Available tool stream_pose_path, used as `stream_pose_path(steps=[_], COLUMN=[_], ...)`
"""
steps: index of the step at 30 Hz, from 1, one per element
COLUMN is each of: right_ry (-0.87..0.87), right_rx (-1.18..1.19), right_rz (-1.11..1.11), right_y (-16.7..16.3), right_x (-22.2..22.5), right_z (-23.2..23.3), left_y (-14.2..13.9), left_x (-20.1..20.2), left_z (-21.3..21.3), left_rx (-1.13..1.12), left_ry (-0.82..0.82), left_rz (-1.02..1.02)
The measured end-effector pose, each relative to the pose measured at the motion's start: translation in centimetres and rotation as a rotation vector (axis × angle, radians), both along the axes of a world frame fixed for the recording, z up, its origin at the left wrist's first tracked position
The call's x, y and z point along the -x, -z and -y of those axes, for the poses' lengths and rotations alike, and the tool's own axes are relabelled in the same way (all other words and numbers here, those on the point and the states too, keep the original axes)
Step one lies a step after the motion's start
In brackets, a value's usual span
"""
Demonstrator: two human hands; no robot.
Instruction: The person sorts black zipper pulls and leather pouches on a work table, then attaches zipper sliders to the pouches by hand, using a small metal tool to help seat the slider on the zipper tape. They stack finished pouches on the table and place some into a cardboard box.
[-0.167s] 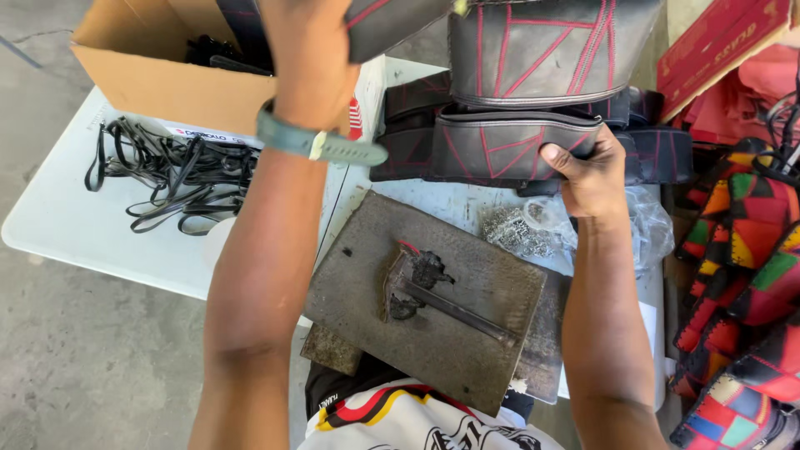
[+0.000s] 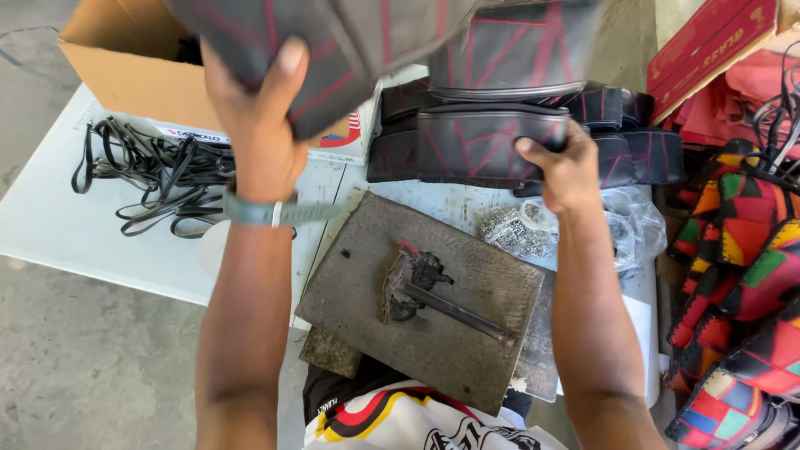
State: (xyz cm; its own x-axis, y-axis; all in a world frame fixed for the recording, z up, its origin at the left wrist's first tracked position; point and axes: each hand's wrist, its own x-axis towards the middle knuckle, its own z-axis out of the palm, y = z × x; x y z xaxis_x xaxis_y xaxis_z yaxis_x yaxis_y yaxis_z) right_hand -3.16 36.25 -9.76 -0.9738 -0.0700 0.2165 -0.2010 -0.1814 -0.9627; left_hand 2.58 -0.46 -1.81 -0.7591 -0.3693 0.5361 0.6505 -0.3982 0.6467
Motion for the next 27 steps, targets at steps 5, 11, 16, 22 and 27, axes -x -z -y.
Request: stream_pose_path(steps=[5, 11, 16, 22, 27], right_ry=[0.006, 0.116, -0.055, 0.210, 0.320], right_rx=[-0.320, -0.876, -0.186, -0.040, -0.621], right_rz=[0.259, 0.298, 0.282, -0.152, -0.024], right_y=[1.8, 1.7, 0.0, -2.0, 1.4], right_x=[4.6, 4.8, -0.4, -3.3, 1.6], right_z=[9.7, 13.5, 6.9, -3.0, -8.0], left_y=[5.4, 8.1, 7.5, 6.9, 8.8], left_x=[-7.1, -10.5, -7.3, 5.8, 10.7], left_z=[1.7, 2.2, -1.2, -14.4, -20.2], left_rx=[-0.089, -0.156, -0.111, 0.347, 0.985], left_ry=[-0.089, -0.064, 0.197, 0.135, -0.070], left_rz=[0.173, 0.335, 0.359, 0.259, 0.531])
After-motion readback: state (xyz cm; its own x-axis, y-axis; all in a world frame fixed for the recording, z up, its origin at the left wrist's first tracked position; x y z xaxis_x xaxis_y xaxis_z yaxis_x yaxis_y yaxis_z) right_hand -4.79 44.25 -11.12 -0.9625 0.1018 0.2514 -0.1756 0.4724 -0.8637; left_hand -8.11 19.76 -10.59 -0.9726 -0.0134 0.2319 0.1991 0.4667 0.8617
